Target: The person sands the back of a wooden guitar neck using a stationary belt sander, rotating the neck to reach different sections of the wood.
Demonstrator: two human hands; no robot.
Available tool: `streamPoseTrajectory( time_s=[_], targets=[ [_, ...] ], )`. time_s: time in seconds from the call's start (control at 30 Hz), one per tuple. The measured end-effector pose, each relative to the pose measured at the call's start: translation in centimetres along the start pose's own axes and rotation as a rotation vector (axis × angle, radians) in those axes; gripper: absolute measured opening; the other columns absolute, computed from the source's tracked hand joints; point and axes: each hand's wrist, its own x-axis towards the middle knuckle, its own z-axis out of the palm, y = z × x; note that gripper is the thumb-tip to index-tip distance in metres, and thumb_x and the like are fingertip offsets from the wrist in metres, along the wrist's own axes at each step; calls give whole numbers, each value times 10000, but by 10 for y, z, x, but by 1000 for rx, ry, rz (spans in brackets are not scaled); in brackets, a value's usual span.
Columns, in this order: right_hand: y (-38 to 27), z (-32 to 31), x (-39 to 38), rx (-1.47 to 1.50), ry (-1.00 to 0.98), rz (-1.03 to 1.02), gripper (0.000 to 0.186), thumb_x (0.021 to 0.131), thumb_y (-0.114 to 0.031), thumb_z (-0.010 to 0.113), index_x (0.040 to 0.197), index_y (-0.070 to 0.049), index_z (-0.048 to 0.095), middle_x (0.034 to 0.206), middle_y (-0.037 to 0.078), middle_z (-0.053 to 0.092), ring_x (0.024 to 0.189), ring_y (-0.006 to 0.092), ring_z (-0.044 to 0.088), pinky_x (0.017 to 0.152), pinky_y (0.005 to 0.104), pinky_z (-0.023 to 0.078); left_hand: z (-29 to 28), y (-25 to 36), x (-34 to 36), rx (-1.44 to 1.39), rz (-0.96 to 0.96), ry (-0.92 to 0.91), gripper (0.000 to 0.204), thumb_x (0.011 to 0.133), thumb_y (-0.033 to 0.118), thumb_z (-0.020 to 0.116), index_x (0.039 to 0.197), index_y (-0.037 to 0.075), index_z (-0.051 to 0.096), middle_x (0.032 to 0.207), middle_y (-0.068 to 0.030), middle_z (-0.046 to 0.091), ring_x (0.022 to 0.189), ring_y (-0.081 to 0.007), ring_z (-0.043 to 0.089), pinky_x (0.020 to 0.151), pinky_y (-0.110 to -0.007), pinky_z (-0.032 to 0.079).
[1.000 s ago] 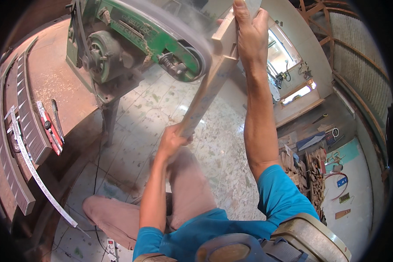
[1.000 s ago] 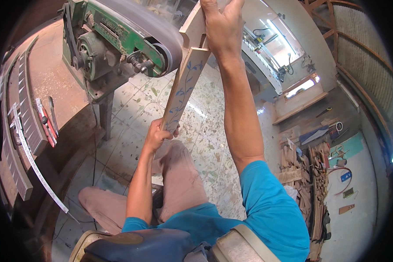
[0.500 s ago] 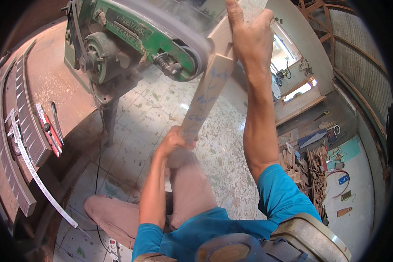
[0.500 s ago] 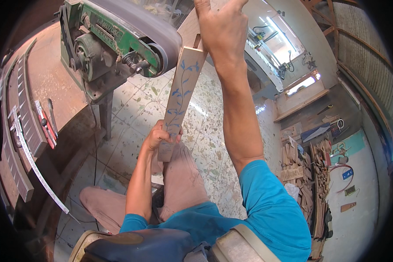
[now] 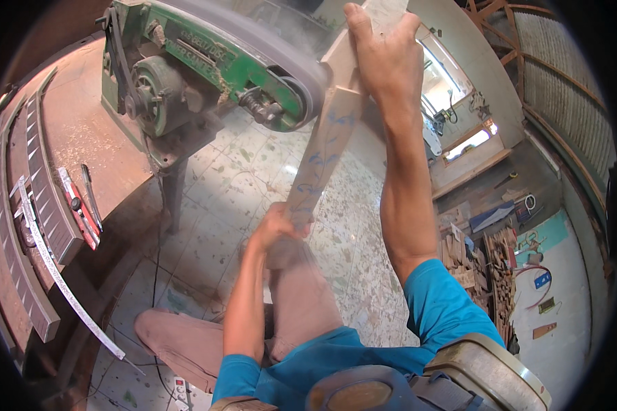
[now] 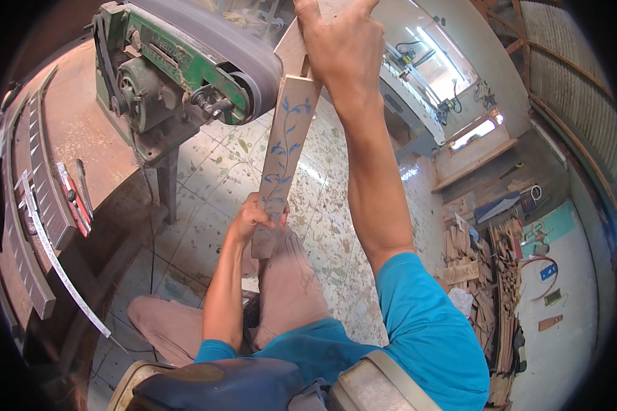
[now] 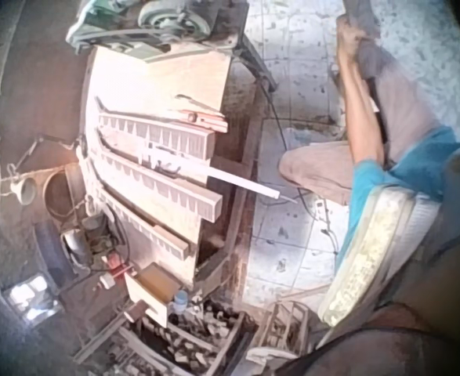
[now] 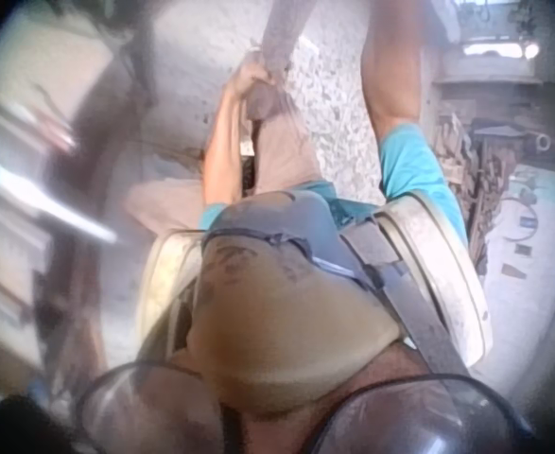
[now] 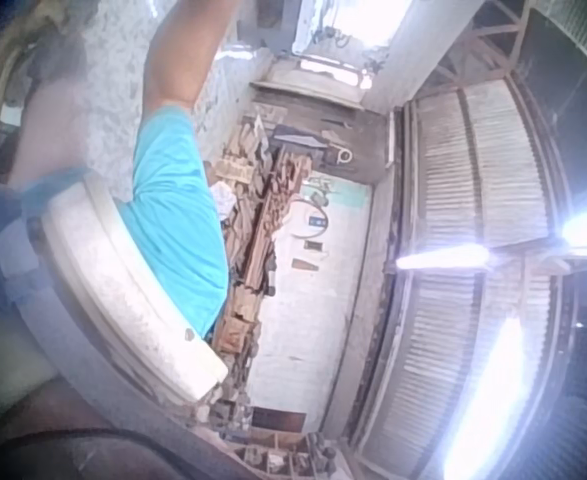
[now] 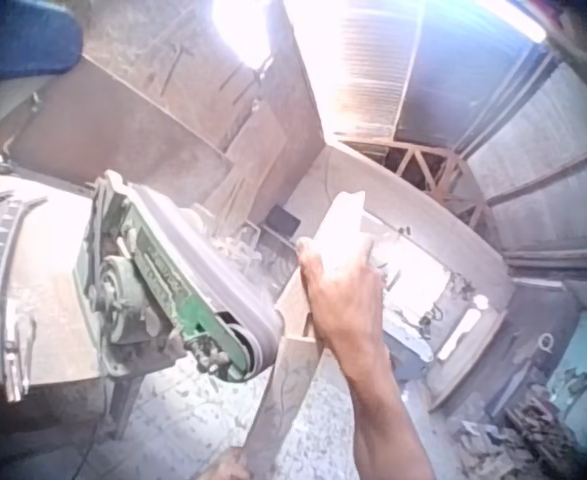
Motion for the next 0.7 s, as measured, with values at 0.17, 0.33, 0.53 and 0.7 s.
streamPoseTrajectory(
  time_s=[0.17, 0.33, 0.53, 0.7],
  targets=[
    [13, 19, 6, 548, -188, 113, 517, 990, -468, 538, 1181, 11, 568, 1053, 300, 710, 963, 435, 699, 853, 518, 531, 11, -3, -6, 224, 248, 328, 396, 589, 66, 607, 967, -44, 654, 768, -116, 658, 717, -227, 648, 667, -328, 511],
    [28, 47, 12, 1230, -283, -101, 605, 958, -476, 518, 1228, 63, 564, 1172, 292, 698, 1221, 381, 624, 1181, 471, 316, 22, -6, -9, 644, 412, 663, 299, 697, 39, 598, 991, -7, 624, 828, -168, 664, 768, -329, 658, 719, -412, 506],
    [43, 58, 14, 1506, -337, -175, 713, 936, -563, 531, 1264, 64, 614, 1265, 390, 638, 1295, 543, 560, 1207, 530, 333, 33, -19, -15, 842, 572, 928, 316, 718, 30, 641, 1032, 21, 600, 898, -215, 640, 866, -467, 600, 771, -516, 468],
    [61, 62, 15, 1678, -381, -166, 780, 924, -580, 603, 1262, 122, 605, 1169, 342, 683, 1276, 601, 542, 1195, 541, 344, 33, -21, -19, 954, 621, 991, 368, 672, 21, 628, 1038, 18, 589, 915, -208, 618, 877, -464, 576, 788, -526, 445]
  ],
)
